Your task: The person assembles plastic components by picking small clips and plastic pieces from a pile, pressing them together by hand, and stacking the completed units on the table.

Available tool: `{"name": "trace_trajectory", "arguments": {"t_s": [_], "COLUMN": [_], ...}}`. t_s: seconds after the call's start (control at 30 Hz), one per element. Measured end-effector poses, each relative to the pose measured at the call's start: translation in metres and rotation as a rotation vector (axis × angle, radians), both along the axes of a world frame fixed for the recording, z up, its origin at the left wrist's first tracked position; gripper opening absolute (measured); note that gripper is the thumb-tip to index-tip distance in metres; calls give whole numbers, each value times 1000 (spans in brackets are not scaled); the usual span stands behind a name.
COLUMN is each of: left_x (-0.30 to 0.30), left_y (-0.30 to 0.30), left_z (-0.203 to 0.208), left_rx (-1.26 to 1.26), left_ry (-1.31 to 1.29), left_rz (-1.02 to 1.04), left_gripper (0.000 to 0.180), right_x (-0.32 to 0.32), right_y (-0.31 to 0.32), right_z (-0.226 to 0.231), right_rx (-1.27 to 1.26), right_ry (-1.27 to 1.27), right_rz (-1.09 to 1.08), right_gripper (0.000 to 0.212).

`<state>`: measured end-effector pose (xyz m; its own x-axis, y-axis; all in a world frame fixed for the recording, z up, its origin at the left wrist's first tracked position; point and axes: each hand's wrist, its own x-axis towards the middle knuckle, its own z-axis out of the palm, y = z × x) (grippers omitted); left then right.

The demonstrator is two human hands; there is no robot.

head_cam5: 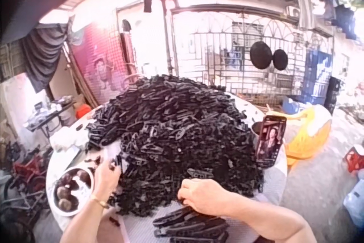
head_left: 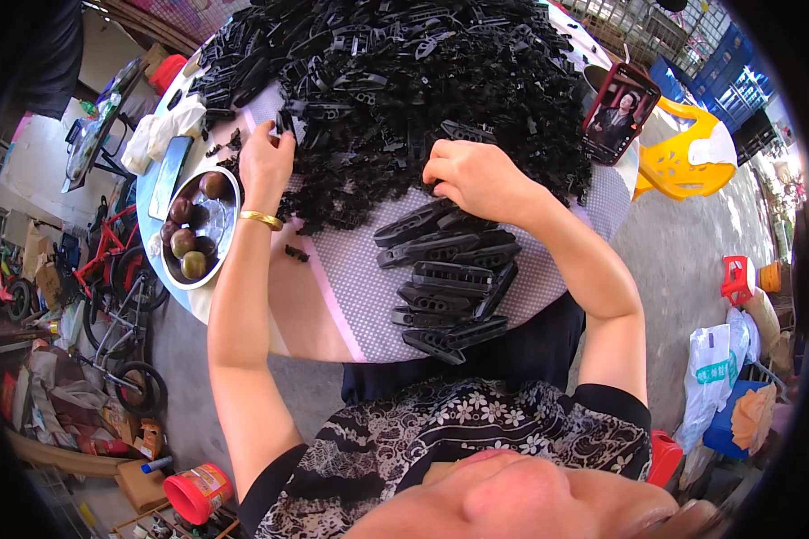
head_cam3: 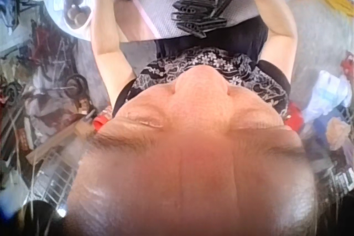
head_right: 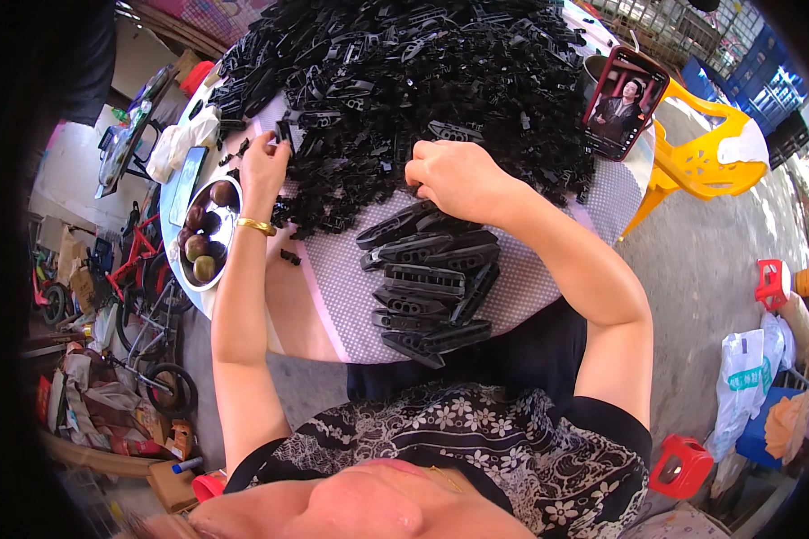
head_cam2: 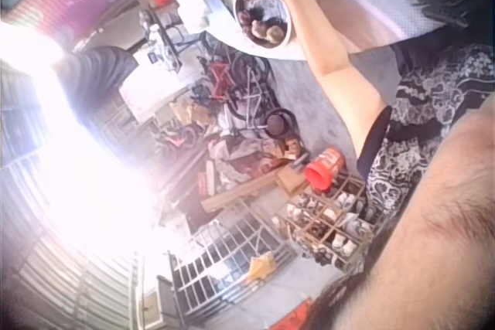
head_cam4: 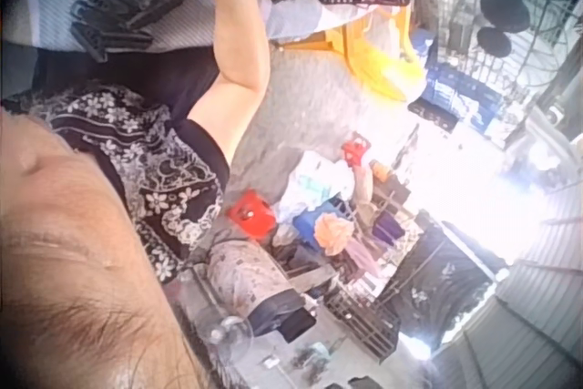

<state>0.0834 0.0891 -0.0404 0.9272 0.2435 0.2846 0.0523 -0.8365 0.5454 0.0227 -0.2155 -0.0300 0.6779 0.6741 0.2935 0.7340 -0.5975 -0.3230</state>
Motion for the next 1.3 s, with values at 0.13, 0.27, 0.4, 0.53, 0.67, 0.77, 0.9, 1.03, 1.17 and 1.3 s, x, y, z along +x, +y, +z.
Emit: {"name": "trace_trajectory", "arguments": {"t_s": [0.13, 0.27, 0.4, 0.53, 0.67, 0.77, 0.9, 1.03, 1.17, 1.3], "left_x": [-10, -27, -43, -62, -75, -79, -84, -84, -84, -83], "left_y": [-18, -31, -45, -69, -83, -87, -92, -94, -93, -91], "left_z": [11, 15, 23, 24, 15, 16, 18, 14, 13, 11], "left_rx": [-87, -1012, -1578, -1512, -1476, -1414, -1486, -1519, -1533, -1500], "left_ry": [-208, -76, 285, 362, 393, 403, 405, 408, 390, 380], "left_rz": [-88, -317, -435, -571, -677, -667, -724, -731, -724, -746], "left_gripper": [36, 28, 23, 21, 29, 33, 35, 35, 34, 36], "right_x": [0, 1, 6, 3, -4, -7, -10, -14, -14, -14], "right_y": [1, 2, 3, 8, 16, 14, 15, 17, 18, 18], "right_z": [3, 7, 3, 7, 10, 15, 14, 14, 13, 13], "right_rx": [94, 160, 377, 590, 861, 779, 842, 814, 790, 782], "right_ry": [-89, -71, -81, 12, 139, 111, 82, 47, -24, -88], "right_rz": [1, -66, -112, -125, -101, -116, -58, -23, -5, 0], "right_gripper": [11, 12, 17, 22, 19, 15, 13, 11, 11, 12]}}
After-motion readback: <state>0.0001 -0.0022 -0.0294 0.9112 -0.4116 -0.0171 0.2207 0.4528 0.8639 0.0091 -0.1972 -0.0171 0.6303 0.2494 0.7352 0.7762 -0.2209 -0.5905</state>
